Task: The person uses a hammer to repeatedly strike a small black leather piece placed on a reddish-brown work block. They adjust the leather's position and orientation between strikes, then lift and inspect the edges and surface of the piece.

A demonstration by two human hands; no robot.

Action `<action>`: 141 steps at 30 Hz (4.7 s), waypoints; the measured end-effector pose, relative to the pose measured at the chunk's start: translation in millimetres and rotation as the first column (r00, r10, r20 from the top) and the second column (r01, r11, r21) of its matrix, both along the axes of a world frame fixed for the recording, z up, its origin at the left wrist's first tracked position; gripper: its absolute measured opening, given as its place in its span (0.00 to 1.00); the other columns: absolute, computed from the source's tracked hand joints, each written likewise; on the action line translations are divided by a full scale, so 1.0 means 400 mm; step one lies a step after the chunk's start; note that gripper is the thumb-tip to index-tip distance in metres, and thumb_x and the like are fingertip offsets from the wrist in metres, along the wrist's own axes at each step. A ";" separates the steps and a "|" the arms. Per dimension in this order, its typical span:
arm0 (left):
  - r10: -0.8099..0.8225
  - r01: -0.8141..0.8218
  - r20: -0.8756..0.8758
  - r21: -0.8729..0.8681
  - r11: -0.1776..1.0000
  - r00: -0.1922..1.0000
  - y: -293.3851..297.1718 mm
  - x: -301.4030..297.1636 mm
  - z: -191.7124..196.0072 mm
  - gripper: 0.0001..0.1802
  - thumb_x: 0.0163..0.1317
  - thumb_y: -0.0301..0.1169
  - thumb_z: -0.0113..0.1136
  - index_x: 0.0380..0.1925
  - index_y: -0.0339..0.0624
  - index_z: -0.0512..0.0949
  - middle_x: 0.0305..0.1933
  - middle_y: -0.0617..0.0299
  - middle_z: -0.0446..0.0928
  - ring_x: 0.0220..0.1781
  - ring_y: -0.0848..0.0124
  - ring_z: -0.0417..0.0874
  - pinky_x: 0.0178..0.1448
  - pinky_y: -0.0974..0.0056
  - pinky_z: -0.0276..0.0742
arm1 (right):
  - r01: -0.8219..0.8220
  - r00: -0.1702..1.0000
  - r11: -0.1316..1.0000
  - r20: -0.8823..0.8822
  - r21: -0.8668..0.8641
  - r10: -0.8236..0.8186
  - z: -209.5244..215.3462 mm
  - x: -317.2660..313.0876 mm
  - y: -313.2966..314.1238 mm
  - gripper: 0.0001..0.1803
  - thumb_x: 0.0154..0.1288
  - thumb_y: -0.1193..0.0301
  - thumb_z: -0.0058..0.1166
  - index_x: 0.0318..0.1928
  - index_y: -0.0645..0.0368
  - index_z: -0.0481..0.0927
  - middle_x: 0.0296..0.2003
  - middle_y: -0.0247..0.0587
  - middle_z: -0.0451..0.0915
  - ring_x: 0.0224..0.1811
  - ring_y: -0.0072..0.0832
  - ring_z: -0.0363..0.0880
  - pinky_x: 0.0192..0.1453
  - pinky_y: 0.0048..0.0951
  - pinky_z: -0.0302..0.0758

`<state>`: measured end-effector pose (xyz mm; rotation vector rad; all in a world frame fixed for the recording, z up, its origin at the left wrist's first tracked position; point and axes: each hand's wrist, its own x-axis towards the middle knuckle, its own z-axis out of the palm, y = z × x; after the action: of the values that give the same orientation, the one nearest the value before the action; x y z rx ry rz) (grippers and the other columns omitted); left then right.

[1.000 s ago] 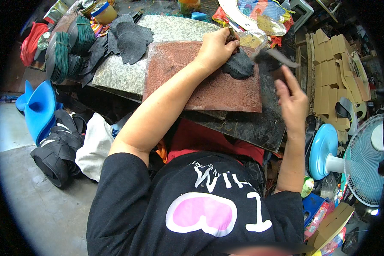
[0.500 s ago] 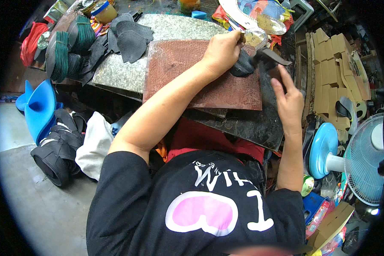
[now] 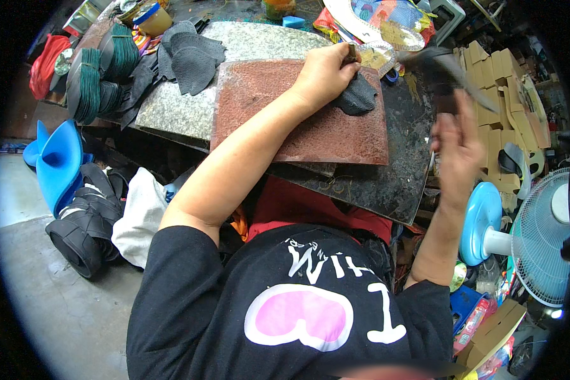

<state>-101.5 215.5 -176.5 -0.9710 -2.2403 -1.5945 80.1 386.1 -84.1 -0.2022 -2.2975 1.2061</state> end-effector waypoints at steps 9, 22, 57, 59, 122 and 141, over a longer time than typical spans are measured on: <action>0.000 -0.033 -0.270 -0.121 0.992 0.963 0.019 0.039 0.021 0.06 0.58 0.25 0.58 0.36 0.37 0.75 0.32 0.43 0.79 0.38 0.44 0.82 0.42 0.50 0.78 | 0.082 0.956 0.997 0.283 0.007 -0.081 -0.070 -0.033 -0.016 0.24 0.70 0.63 0.57 0.64 0.53 0.74 0.36 0.43 0.87 0.33 0.28 0.85 0.36 0.29 0.77; -0.128 0.039 0.378 0.235 0.971 0.917 0.014 -0.015 -0.028 0.08 0.61 0.25 0.62 0.37 0.30 0.79 0.31 0.51 0.83 0.30 0.68 0.87 0.35 0.64 0.82 | 0.006 0.966 0.967 0.247 0.253 -0.071 -0.169 -0.022 0.021 0.24 0.69 0.59 0.57 0.63 0.49 0.76 0.39 0.46 0.85 0.36 0.37 0.84 0.38 0.33 0.77; -0.051 0.050 -0.005 -0.110 0.993 0.999 0.004 0.024 0.013 0.09 0.61 0.26 0.63 0.40 0.35 0.78 0.33 0.52 0.83 0.33 0.68 0.86 0.39 0.64 0.81 | -0.038 0.951 0.992 -0.310 -0.123 -0.002 0.056 0.032 -0.018 0.25 0.74 0.68 0.52 0.68 0.56 0.68 0.30 0.36 0.79 0.25 0.14 0.70 0.28 0.16 0.68; -0.064 0.041 -0.177 -0.128 0.991 0.982 0.013 0.034 0.021 0.08 0.61 0.26 0.62 0.39 0.37 0.77 0.33 0.48 0.81 0.35 0.58 0.86 0.40 0.59 0.80 | -0.016 0.893 0.993 -0.449 -0.114 -0.037 0.064 0.027 -0.027 0.24 0.74 0.67 0.52 0.67 0.57 0.70 0.28 0.36 0.79 0.23 0.15 0.70 0.26 0.17 0.68; -0.050 0.042 -0.097 -0.076 0.996 0.994 0.031 0.054 0.014 0.09 0.59 0.25 0.62 0.40 0.37 0.78 0.32 0.46 0.81 0.36 0.52 0.85 0.41 0.58 0.80 | 0.023 0.999 0.921 0.018 0.389 -0.032 -0.155 0.042 0.029 0.22 0.69 0.63 0.57 0.61 0.54 0.76 0.40 0.48 0.86 0.37 0.41 0.87 0.41 0.36 0.77; -0.156 0.152 -0.029 -0.096 0.984 0.987 0.018 0.049 0.023 0.08 0.61 0.26 0.63 0.38 0.33 0.77 0.31 0.53 0.82 0.35 0.64 0.86 0.41 0.62 0.81 | 0.059 0.997 0.983 0.058 -0.174 -0.049 0.017 0.067 -0.003 0.28 0.71 0.71 0.55 0.70 0.53 0.67 0.33 0.33 0.80 0.26 0.13 0.69 0.29 0.16 0.70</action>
<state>-82.0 222.5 -167.2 -1.2159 -2.2828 -1.5296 107.0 385.1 -77.1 -0.3632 -2.2152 1.3916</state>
